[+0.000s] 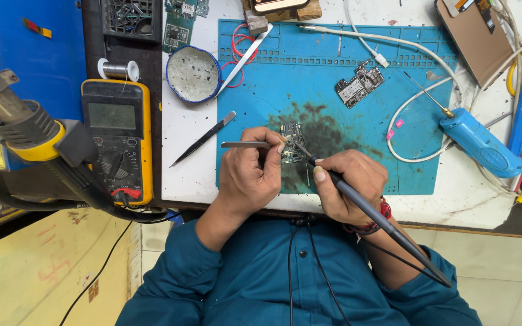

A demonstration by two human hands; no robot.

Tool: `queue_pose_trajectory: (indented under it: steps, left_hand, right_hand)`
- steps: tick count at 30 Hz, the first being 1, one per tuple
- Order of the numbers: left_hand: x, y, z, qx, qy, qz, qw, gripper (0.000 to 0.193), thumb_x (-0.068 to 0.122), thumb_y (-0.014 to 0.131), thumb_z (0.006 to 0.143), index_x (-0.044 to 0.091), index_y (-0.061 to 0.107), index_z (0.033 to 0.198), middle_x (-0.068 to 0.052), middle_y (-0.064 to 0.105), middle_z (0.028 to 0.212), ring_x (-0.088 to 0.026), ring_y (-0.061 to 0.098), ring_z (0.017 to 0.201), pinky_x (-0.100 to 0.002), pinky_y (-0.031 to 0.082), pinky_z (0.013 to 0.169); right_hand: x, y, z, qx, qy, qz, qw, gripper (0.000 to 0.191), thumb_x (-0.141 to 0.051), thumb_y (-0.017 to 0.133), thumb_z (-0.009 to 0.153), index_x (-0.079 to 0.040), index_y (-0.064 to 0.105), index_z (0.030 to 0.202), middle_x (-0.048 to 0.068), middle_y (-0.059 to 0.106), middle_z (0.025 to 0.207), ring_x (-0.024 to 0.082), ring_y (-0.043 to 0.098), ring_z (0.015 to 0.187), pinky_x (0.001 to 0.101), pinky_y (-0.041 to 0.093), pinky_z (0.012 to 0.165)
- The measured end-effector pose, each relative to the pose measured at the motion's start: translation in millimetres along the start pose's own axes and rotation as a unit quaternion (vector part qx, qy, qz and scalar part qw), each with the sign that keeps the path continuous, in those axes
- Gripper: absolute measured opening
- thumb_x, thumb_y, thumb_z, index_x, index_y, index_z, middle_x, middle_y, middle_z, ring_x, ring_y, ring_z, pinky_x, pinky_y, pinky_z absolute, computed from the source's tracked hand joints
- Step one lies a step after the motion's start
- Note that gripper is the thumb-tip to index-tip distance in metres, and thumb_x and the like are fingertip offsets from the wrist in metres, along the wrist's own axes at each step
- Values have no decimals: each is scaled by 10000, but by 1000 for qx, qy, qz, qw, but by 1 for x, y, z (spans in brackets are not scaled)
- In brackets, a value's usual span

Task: The person solders a small phone motherboard laid on a blue silicone mat, holding the board with tweezers in one hand while applying a soldering iron with the other. They reposition the board, touch components on it, and briefly reach toward the upper workbench for supplies before resuming soldering.

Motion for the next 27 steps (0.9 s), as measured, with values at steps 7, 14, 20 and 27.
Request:
queue_pose_trajectory:
  steps: [7, 14, 20, 27]
  left_hand:
    - [1, 0, 0, 4, 13, 1, 1000, 129, 1, 656, 1002, 20, 546, 1067, -93, 736, 970, -165, 707, 695, -281, 557, 603]
    - [1, -1, 1, 0, 10, 2, 1000, 121, 5, 653, 1004, 22, 547, 1060, -91, 736, 964, -160, 704, 684, -281, 552, 592]
    - [2, 0, 1, 0, 9, 2, 1000, 123, 4, 653, 1002, 21, 547, 1062, -91, 735, 962, -162, 702, 681, -281, 550, 591]
    - [2, -1, 1, 2, 13, 4, 1000, 123, 5, 652, 1004, 22, 547, 1066, -90, 732, 964, -163, 705, 694, -281, 554, 600]
  right_hand:
    - [0, 0, 0, 0, 0, -5, 1000, 71, -24, 715, 897, -10, 646, 910, 110, 681, 782, 220, 620, 607, 327, 451, 571]
    - [0, 0, 0, 2, -2, -4, 1000, 74, -26, 718, 895, -6, 648, 913, 113, 680, 779, 223, 619, 604, 328, 447, 566]
    - [0, 0, 0, 3, -2, -5, 1000, 74, -24, 717, 894, -9, 647, 911, 116, 681, 782, 227, 621, 607, 330, 451, 570]
    - [-1, -1, 0, 1, -5, -3, 1000, 80, -27, 715, 899, -17, 637, 916, 118, 692, 806, 230, 637, 633, 329, 466, 588]
Point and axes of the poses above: each hand's wrist, its own z-axis towards the middle knuckle, its own y-axis out of the palm, x = y × z, the point moved 5 cm from there along z, towards the middle knuckle
